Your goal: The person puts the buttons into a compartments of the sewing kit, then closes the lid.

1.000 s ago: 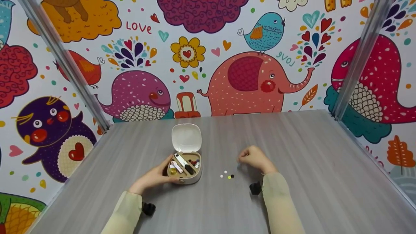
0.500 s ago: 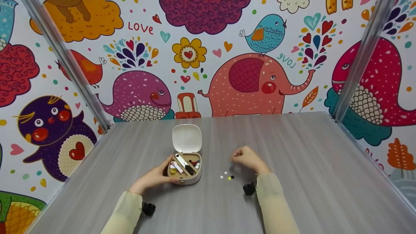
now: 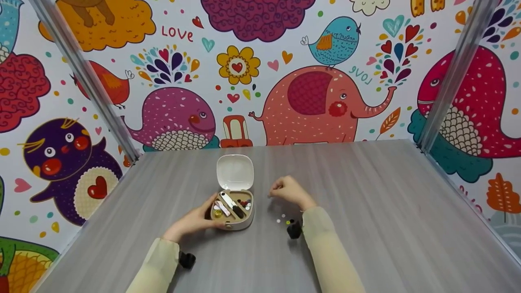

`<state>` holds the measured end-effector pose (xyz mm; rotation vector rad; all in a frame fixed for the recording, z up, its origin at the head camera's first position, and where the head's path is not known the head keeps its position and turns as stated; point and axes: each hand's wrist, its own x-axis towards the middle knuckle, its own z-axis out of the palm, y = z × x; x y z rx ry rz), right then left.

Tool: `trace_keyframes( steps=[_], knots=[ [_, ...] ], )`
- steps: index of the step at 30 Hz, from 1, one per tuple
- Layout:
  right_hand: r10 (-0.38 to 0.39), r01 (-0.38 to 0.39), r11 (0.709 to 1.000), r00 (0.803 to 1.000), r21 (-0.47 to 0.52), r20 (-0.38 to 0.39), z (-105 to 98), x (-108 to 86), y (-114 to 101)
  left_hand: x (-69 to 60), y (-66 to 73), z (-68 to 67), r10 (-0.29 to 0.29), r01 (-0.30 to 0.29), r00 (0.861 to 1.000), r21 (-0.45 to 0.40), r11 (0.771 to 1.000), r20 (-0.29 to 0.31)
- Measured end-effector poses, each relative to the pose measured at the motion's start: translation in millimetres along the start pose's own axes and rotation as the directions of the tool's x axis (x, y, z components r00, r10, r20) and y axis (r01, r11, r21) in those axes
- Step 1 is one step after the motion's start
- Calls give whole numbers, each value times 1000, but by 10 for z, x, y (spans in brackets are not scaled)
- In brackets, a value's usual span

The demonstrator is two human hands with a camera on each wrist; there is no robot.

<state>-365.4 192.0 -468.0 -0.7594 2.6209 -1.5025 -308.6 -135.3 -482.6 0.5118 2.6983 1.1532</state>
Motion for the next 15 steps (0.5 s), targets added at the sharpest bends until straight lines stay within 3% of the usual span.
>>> trace_keyframes(
  steps=[11, 15],
  knots=[
    [-29, 32, 999, 998, 41, -54, 296, 74, -358, 0, 12, -9, 2, -2, 1000, -14, 1000, 0],
    [-26, 30, 998, 998, 63, -58, 385, 140, -288, 6, 0, -4, -2, 2, 1000, -12, 1000, -4]
  ],
)
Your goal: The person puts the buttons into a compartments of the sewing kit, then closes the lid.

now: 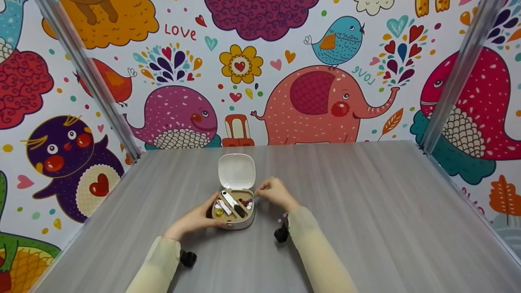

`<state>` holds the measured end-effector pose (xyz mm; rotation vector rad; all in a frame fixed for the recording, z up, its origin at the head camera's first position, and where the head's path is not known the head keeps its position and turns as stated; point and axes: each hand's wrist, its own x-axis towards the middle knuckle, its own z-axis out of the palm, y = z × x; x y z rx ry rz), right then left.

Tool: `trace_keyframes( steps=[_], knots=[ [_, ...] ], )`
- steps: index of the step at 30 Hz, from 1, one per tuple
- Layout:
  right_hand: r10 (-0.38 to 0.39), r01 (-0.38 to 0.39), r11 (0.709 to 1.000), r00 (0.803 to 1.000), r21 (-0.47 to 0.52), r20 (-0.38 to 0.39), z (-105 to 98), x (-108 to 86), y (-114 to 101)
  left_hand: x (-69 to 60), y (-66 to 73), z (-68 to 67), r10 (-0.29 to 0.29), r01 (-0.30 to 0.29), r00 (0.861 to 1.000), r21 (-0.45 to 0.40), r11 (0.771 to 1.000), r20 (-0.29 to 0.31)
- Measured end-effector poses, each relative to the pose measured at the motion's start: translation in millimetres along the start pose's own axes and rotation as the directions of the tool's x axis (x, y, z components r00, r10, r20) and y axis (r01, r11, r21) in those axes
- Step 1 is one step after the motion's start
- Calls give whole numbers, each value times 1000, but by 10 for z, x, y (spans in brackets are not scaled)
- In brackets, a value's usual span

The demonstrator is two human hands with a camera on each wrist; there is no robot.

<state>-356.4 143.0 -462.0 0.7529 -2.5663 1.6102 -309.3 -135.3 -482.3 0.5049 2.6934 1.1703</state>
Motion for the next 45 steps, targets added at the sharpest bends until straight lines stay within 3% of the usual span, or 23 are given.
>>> trace_keyframes(
  steps=[8, 22, 26, 34, 45],
  knots=[
    [-5, 6, 1000, 1000, -16, 13, 146, 184, 251, 2, -9, 0, -4, 4, 1000, 1, 1000, -1],
    [45, -45, 998, 999, -34, 1, 314, 185, 111, 3, 16, 10, -3, 3, 1000, -9, 1000, 4],
    [68, -69, 996, 997, -63, -19, 354, 218, 163, 6, 4, 12, 3, -3, 1000, -30, 1000, 10],
    [49, -51, 997, 998, -57, -37, 379, 200, 160, 8, 6, 4, 22, -21, 1000, -49, 999, 12],
    [11, -19, 992, 998, -126, -65, 407, 185, 161, -8, 15, 2, 4, -4, 1000, -28, 1000, 5]
  ],
)
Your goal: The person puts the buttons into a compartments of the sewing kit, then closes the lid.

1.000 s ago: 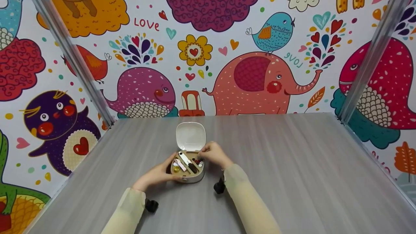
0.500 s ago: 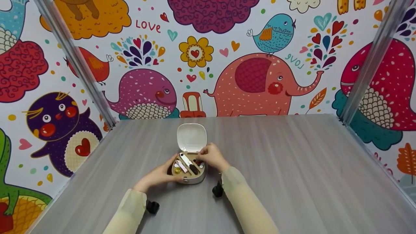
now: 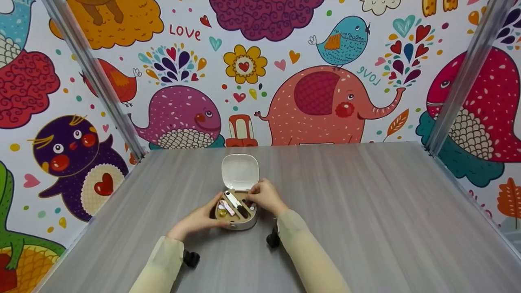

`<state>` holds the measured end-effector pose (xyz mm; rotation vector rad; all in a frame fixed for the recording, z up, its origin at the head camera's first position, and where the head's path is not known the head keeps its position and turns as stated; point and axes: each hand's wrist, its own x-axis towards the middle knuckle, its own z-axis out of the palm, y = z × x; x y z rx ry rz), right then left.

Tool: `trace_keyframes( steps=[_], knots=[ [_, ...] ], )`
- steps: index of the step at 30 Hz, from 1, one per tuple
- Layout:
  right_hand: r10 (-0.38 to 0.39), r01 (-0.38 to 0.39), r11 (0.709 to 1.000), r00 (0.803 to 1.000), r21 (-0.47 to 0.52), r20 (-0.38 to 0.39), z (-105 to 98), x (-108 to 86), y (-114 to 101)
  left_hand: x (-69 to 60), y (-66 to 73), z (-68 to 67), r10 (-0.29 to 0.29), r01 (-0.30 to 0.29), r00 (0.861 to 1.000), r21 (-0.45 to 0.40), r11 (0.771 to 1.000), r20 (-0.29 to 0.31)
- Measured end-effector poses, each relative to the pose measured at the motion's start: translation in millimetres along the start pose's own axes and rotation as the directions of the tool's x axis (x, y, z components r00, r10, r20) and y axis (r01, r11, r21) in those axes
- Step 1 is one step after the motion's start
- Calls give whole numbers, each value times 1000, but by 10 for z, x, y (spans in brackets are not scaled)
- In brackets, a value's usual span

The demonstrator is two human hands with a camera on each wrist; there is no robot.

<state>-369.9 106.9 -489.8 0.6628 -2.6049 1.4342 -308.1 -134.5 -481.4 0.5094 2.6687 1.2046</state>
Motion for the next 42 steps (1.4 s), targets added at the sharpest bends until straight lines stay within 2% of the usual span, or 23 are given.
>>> trace_keyframes(
  steps=[5, 12, 19, 25, 30, 35, 42],
  knots=[
    [10, -10, 999, 1000, -39, 6, -32, -18, -2, 4, -10, 13, 12, -12, 1000, -1, 1000, -1],
    [26, -27, 999, 999, 37, 22, -168, -92, 22, -9, -9, -4, 6, -6, 1000, -10, 1000, 0],
    [15, -16, 998, 1000, 66, 16, -462, -273, 132, -30, -24, 2, 15, -15, 1000, 1, 1000, 4],
    [58, -61, 994, 998, 92, 29, -755, -452, 266, -13, -26, 4, 6, -6, 1000, -15, 1000, -2],
    [97, -104, 991, 991, 84, 87, -907, -582, 381, 2, -23, 7, 19, -19, 1000, -4, 1000, -7],
    [106, -115, 992, 983, 51, 152, -934, -648, 465, 6, -40, 5, 25, -25, 1000, 19, 1000, -5],
    [131, -147, 988, 964, 52, 231, -975, -702, 455, 10, -21, 4, -1, 1, 1000, 15, 1000, -2]
  ],
)
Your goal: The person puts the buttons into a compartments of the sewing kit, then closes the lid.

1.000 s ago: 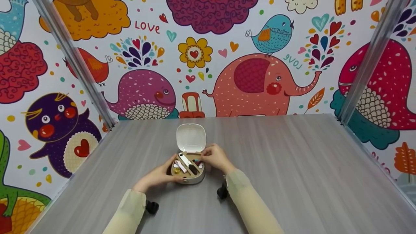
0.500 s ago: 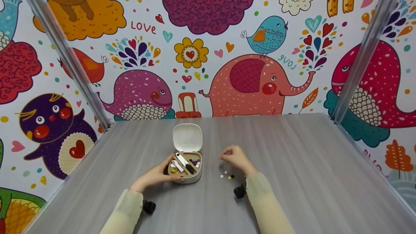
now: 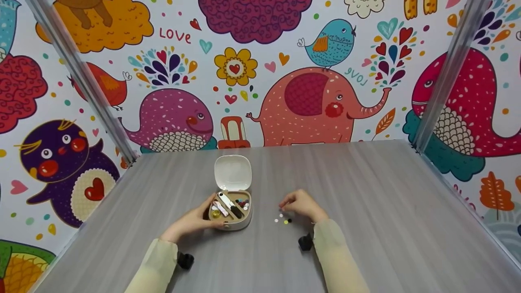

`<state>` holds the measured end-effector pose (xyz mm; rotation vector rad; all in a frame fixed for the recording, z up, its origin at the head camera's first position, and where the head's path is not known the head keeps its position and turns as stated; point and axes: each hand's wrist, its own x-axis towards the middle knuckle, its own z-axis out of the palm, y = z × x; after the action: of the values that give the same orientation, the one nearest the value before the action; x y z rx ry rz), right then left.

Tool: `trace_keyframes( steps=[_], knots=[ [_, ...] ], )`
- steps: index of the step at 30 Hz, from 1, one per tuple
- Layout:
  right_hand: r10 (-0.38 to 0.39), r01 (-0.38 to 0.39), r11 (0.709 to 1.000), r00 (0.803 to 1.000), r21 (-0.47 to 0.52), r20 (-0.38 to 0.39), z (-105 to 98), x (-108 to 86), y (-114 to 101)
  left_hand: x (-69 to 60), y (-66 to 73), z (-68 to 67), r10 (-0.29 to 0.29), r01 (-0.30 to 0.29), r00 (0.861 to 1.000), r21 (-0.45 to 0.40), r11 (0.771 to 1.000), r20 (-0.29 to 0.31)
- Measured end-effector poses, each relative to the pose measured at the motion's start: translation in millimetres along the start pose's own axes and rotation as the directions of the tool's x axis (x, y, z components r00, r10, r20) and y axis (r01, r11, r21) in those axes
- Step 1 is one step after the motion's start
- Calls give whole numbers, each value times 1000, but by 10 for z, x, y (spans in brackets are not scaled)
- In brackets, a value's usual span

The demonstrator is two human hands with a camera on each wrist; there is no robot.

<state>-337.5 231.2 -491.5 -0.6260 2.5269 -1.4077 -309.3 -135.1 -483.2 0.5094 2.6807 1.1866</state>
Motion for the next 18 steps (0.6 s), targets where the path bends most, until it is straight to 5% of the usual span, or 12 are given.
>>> trace_keyframes(
  steps=[18],
  knots=[
    [-9, 9, 1000, 998, 0, 70, 33, -26, 25, -1, 4, -8, 4, -4, 1000, 9, 1000, 2]
  ],
)
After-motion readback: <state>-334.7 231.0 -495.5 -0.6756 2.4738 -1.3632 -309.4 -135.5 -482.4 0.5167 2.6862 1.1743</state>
